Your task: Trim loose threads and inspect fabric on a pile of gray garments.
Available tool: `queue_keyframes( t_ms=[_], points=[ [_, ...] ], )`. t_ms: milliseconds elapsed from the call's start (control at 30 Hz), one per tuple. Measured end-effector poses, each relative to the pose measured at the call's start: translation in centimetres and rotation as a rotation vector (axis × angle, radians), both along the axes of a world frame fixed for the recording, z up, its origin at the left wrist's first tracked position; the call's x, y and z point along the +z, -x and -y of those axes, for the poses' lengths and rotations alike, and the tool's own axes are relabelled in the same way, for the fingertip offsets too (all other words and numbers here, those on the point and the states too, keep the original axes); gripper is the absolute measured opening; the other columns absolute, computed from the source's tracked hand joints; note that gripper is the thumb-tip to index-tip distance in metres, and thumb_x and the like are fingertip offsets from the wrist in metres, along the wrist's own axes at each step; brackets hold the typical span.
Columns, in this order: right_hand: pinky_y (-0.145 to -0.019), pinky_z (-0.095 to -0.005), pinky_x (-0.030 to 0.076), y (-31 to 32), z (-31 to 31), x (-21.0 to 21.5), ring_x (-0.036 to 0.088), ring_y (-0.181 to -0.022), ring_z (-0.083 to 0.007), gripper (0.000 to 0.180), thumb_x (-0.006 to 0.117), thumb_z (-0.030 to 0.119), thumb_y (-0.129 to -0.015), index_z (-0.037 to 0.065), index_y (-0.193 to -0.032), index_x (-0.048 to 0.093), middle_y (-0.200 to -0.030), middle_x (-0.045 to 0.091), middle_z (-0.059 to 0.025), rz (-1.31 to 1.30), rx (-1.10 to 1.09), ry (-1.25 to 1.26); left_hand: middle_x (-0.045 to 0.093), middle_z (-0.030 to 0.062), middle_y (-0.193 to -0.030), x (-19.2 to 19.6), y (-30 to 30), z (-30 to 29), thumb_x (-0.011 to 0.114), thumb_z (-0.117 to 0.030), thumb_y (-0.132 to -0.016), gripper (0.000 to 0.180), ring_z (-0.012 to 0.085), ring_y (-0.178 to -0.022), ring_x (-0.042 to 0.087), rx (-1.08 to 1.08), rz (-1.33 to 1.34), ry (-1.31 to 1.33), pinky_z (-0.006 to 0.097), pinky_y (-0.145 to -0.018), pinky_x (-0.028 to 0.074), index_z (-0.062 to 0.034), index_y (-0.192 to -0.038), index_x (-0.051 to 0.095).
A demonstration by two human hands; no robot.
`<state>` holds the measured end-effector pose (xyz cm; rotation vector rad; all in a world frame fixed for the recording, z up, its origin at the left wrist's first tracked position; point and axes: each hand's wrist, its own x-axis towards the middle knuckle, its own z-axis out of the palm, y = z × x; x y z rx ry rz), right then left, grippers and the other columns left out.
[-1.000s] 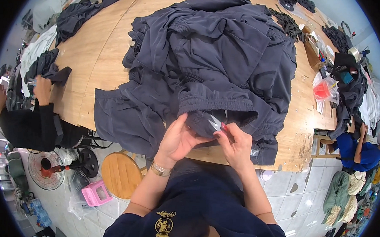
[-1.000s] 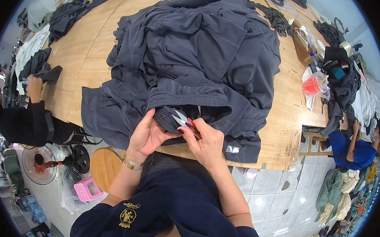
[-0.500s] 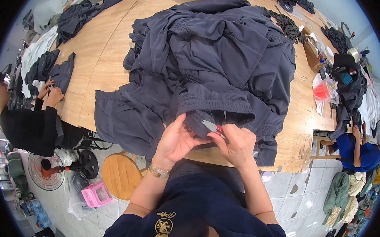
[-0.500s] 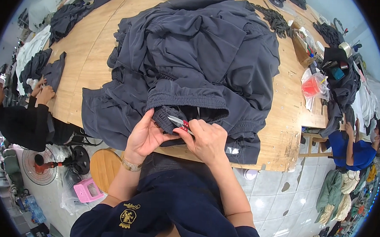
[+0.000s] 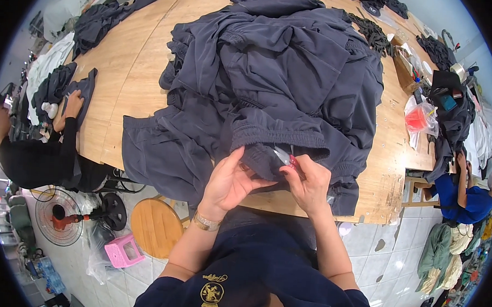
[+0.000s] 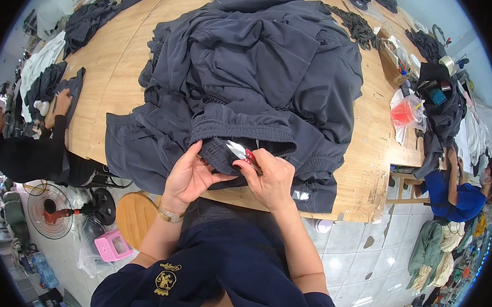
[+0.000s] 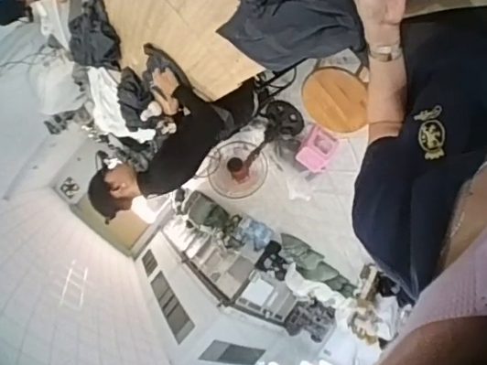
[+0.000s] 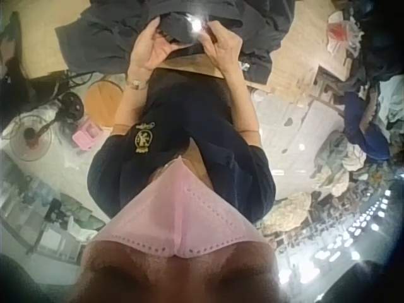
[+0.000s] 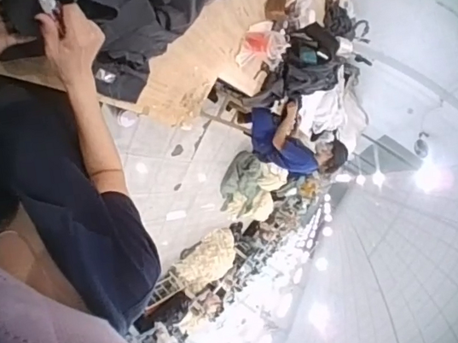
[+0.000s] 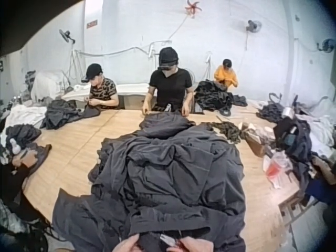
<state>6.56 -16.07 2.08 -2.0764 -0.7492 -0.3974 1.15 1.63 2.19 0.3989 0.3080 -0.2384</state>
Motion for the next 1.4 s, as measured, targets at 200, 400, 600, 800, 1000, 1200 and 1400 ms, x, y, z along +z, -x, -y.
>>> queue_keyframes(
  t_ms=[200,400,600,800,1000,1200,1400],
  points=[
    [-0.046,-0.0222,0.039,0.7,-0.9,1.5,0.049,-0.049,-0.0052,0.025,0.074,0.019,-0.078,0.001,-0.085,0.057,-0.06,0.058,-0.005,-0.455,-0.041,-0.219,0.057,0.0147,-0.118,0.3,0.2,0.2,0.042,-0.023,-0.099,0.032,0.0265,-0.113,0.054,0.024,0.064,-0.088,0.055,-0.092,0.047,0.0008,-0.118,0.052],
    [-0.048,-0.0289,0.037,0.2,-1.0,1.7,0.049,-0.048,-0.0174,0.03,0.074,0.029,-0.076,0.004,-0.078,0.058,-0.058,0.052,-0.0049,-0.135,-0.005,-0.061,0.059,0.0149,-0.114,0.6,0.2,0.4,0.046,-0.02,-0.097,0.028,0.0247,-0.109,0.055,0.044,0.108,-0.155,0.053,-0.092,0.047,0.0017,-0.113,0.055],
    [-0.049,-0.0324,0.033,-0.1,0.3,1.0,0.046,-0.05,-0.0225,0.03,0.075,0.029,-0.07,0.007,-0.067,0.056,-0.056,0.048,-0.0049,0.098,0.018,0.152,0.06,0.0141,-0.113,-0.2,0.1,0.1,0.043,-0.024,-0.098,0.029,0.0255,-0.107,0.058,0.045,0.002,-0.083,0.052,-0.089,0.05,-0.0022,-0.116,0.053],
    [-0.049,-0.0318,0.034,-0.3,0.2,1.1,0.045,-0.052,-0.021,0.031,0.075,0.03,-0.069,0.007,-0.066,0.056,-0.057,0.047,-0.0034,0.131,0.045,0.214,0.061,0.0139,-0.111,-0.2,0.1,0.1,0.042,-0.024,-0.099,0.029,0.0255,-0.106,0.058,0.03,0.008,-0.087,0.052,-0.089,0.05,-0.0023,-0.114,0.054],
    [-0.049,-0.0314,0.034,-0.6,-0.1,1.0,0.045,-0.051,-0.0207,0.032,0.075,0.031,-0.069,0.007,-0.065,0.055,-0.056,0.046,-0.0032,0.135,0.064,0.211,0.061,0.0143,-0.111,-0.3,0.2,0.1,0.042,-0.024,-0.098,0.03,0.0253,-0.105,0.059,0.037,0.009,-0.108,0.052,-0.089,0.05,-0.0013,-0.112,0.055],
    [-0.049,-0.03,0.035,-0.8,0.2,0.4,0.045,-0.05,-0.0196,0.03,0.075,0.026,-0.072,0.005,-0.067,0.054,-0.057,0.047,-0.0047,0.145,0.089,0.161,0.06,0.0146,-0.114,0.0,0.1,0.1,0.042,-0.024,-0.098,0.031,0.0259,-0.106,0.058,0.037,0.001,-0.115,0.053,-0.089,0.049,-0.0011,-0.116,0.053],
    [-0.068,-0.0335,0.042,-2.2,0.8,0.8,0.051,-0.067,-0.0251,0.038,0.078,0.026,-0.069,0.003,-0.084,0.052,-0.072,0.051,-0.0071,0.041,-0.142,0.117,0.058,0.011,-0.116,-0.2,0.3,0.1,0.045,-0.023,-0.098,0.031,0.0224,-0.106,0.057,0.083,-0.011,-0.3,0.045,-0.088,0.049,-0.0017,-0.119,0.051]
  ],
)
